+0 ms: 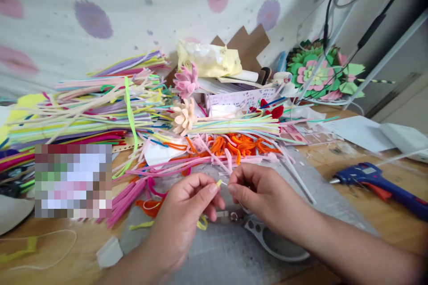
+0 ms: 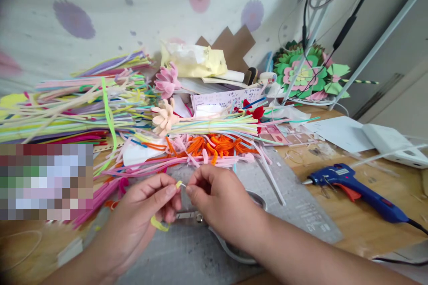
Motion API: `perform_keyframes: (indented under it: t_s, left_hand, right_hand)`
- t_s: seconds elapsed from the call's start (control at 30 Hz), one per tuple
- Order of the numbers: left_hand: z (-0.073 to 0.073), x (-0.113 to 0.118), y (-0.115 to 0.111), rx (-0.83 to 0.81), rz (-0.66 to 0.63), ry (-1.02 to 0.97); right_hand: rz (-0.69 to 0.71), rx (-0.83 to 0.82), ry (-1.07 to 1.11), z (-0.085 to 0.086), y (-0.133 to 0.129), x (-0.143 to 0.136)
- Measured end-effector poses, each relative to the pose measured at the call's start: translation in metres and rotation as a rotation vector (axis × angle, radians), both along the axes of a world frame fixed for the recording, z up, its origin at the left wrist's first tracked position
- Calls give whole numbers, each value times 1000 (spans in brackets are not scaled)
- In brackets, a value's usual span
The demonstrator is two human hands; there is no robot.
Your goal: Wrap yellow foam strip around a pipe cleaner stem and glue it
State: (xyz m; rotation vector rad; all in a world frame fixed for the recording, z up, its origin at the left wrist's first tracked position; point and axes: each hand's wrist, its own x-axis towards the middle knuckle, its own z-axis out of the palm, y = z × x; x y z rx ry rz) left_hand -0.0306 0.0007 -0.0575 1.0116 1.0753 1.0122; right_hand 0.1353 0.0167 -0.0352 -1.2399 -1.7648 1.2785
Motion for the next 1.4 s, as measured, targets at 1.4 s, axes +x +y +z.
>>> perform_keyframes:
  t_s: [1.4]
  left_hand:
    - [10, -1, -1, 35, -187, 295]
  right_hand:
    - [79, -95, 17, 4, 4, 6]
